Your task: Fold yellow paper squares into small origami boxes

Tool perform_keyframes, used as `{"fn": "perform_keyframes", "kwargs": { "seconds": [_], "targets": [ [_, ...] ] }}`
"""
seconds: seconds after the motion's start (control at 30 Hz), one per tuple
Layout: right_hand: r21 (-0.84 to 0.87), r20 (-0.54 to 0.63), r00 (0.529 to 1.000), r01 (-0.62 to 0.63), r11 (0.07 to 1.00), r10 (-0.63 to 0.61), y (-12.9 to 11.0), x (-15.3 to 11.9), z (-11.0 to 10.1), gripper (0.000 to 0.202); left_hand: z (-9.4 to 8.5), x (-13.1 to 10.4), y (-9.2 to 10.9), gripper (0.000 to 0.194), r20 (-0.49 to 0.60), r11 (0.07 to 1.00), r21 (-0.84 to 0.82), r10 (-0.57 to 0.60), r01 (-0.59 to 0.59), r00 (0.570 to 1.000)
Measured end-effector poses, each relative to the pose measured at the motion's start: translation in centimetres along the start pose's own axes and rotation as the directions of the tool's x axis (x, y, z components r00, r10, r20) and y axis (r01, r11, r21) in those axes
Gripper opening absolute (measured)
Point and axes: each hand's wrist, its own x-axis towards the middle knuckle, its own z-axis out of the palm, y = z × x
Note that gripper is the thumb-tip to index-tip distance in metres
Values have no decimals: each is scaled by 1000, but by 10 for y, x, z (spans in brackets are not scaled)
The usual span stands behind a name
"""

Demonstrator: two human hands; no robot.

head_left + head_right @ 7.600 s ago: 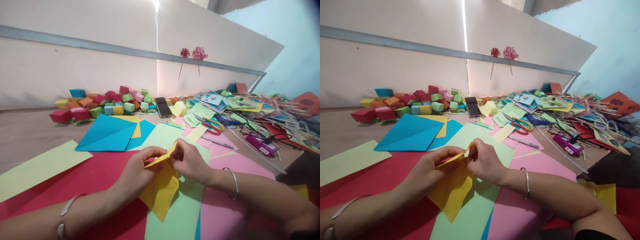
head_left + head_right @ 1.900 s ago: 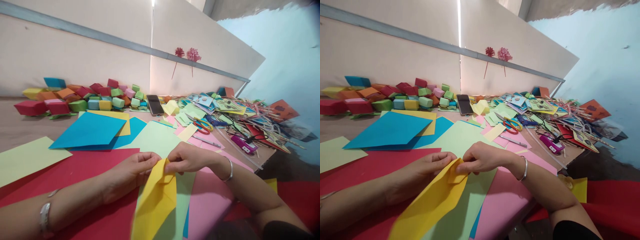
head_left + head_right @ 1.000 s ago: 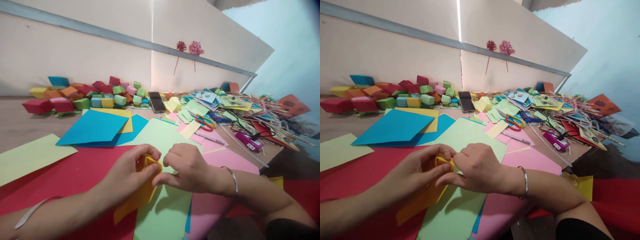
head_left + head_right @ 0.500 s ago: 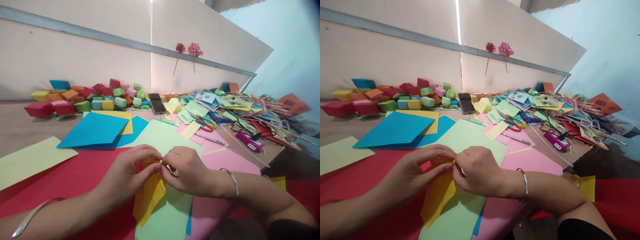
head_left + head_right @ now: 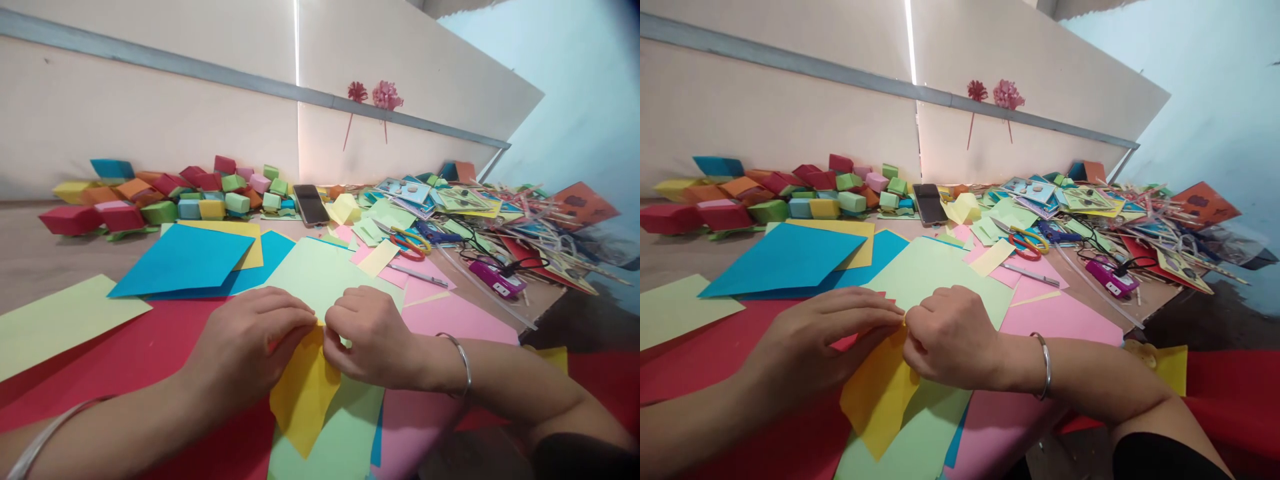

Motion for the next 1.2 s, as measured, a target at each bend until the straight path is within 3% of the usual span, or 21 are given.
{"fn": "perform_keyframes", "kwargs": {
  "seconds": [0.13, 0.33, 0.5, 0.93, 1.2],
  "targets": [
    [1, -11, 1000, 1, 1000, -1, 0, 1, 0, 19, 1, -2, -1, 23, -36, 996, 84, 43, -39, 998],
    [26, -96, 994, 58, 998, -55, 0, 0, 6, 22, 3, -6, -3, 21, 51, 973, 125, 189, -194, 981],
    [10, -95, 993, 76, 997, -75, 1, 0, 9, 21, 5, -7, -4, 25, -29, 920, 255, 315, -298, 949],
    [-22, -96, 992, 78, 997, -80, 1, 0, 9, 19, 5, -5, -1, 36, -117, 835, 398, 457, -380, 882],
    [-25, -72, 996, 60, 998, -61, 1, -1, 10, 18, 7, -6, -1, 33, -93, 847, 387, 429, -364, 899]
  ]
}}
